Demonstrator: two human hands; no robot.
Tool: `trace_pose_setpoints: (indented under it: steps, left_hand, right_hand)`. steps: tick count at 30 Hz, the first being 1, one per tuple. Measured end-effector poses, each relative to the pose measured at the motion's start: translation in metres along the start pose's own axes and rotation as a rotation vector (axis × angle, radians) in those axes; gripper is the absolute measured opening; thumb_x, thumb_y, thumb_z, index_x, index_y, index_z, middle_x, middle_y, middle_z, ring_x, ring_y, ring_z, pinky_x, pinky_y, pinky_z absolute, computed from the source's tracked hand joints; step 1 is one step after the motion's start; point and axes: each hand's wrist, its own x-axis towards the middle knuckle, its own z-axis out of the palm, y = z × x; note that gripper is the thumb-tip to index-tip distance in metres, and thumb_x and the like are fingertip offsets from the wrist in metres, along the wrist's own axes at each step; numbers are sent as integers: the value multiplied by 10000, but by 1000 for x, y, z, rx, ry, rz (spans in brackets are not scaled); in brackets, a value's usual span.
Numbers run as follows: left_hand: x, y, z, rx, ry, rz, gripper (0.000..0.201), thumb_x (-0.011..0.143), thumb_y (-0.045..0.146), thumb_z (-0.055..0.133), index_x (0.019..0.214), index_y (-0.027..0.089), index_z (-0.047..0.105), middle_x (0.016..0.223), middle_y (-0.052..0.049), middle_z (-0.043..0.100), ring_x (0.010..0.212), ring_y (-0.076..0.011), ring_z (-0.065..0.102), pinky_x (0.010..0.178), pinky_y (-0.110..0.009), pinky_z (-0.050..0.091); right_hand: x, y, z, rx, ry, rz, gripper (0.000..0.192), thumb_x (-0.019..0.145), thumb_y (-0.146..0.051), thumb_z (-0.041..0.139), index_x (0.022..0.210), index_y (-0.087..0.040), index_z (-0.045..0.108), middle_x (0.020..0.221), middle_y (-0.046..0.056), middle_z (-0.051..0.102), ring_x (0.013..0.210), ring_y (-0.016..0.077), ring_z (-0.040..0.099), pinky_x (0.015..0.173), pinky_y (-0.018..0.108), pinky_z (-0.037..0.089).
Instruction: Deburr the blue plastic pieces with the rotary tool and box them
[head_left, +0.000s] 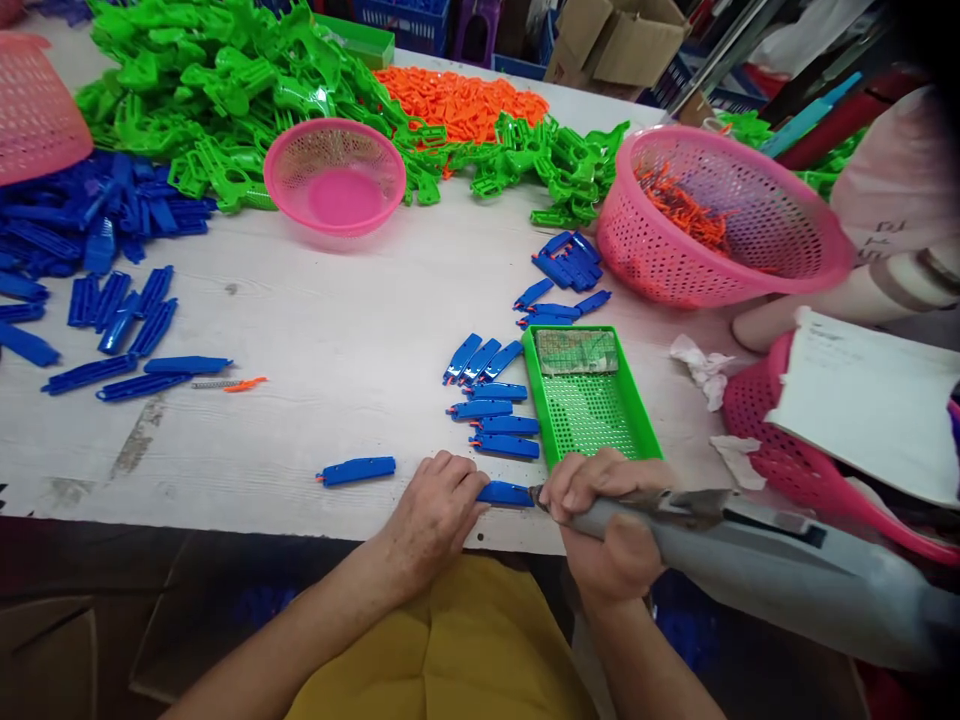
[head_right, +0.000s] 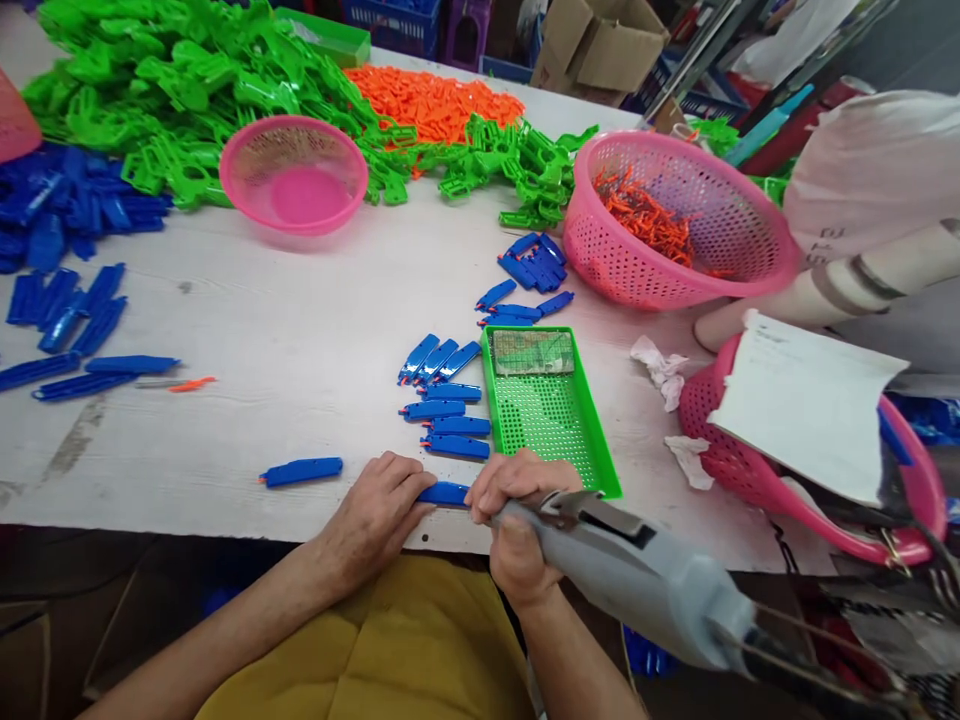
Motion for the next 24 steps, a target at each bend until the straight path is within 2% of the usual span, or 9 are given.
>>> trace_pose_setpoints:
  steps: [4, 7, 9, 12, 16, 20, 24]
  left_hand:
    - [0, -1, 0, 13, 17, 11, 112, 1013, 183, 526, 1117, 190, 566, 1030, -67, 630, 918, -239, 539, 786, -390, 467]
    - [0, -2, 0, 15, 38, 22, 131, 1003, 161, 533, 1126, 191, 567, 1030, -70, 638, 918, -243, 545, 782, -393, 472]
    - [-1, -3, 0, 9, 49, 22, 152, 1002, 157, 531, 1145, 194, 569, 1040, -75, 644, 933, -247, 554, 788, -396, 479]
    - [-1, -3, -1, -8, 61, 22, 169, 1015, 171, 519, 1173, 204, 571, 1069, -78, 651, 962, -248, 572, 815, -400, 493]
    - [1, -2, -4, -3, 94, 29, 165, 1027, 176, 508, 1180, 200, 568, 1069, -77, 647, 962, -242, 586, 833, -394, 508]
    - [3, -1, -5, 20, 137, 39, 177, 1020, 158, 516, 1185, 200, 565, 1066, -75, 639, 958, -232, 596, 835, -380, 521]
    - [4, 0, -7, 26, 159, 54, 190, 1017, 146, 521, 1194, 200, 561, 1052, -71, 639, 945, -222, 600, 821, -365, 532]
  right_hand:
    - [-1, 4, 3, -3, -47, -2, 140, 914, -370, 663, 910, -247, 595, 647, -67, 556, 448, 95, 514, 440, 264, 494]
    - [-1, -1, 0, 24, -8, 7, 139, 917, -382, 641, 918, -248, 602, 640, -70, 543, 453, 95, 508, 445, 262, 487]
    - [3, -9, -8, 48, 52, 1, 161, 909, -402, 621, 917, -241, 619, 636, -65, 534, 454, 96, 502, 443, 265, 476]
    - [14, -19, -28, 25, 177, -106, 210, 899, -428, 579, 913, -227, 638, 623, -58, 529, 435, 102, 491, 423, 274, 445]
    - [31, -15, -55, -86, 303, -232, 179, 876, -378, 590, 833, -207, 623, 586, -61, 523, 399, 108, 479, 397, 271, 404]
    - [35, -1, -67, -138, 358, -238, 152, 856, -350, 616, 820, -203, 608, 579, -72, 527, 395, 112, 479, 402, 282, 420]
    - [33, 4, -72, -135, 360, -252, 157, 858, -360, 623, 863, -204, 607, 585, -78, 533, 407, 116, 492, 400, 280, 428]
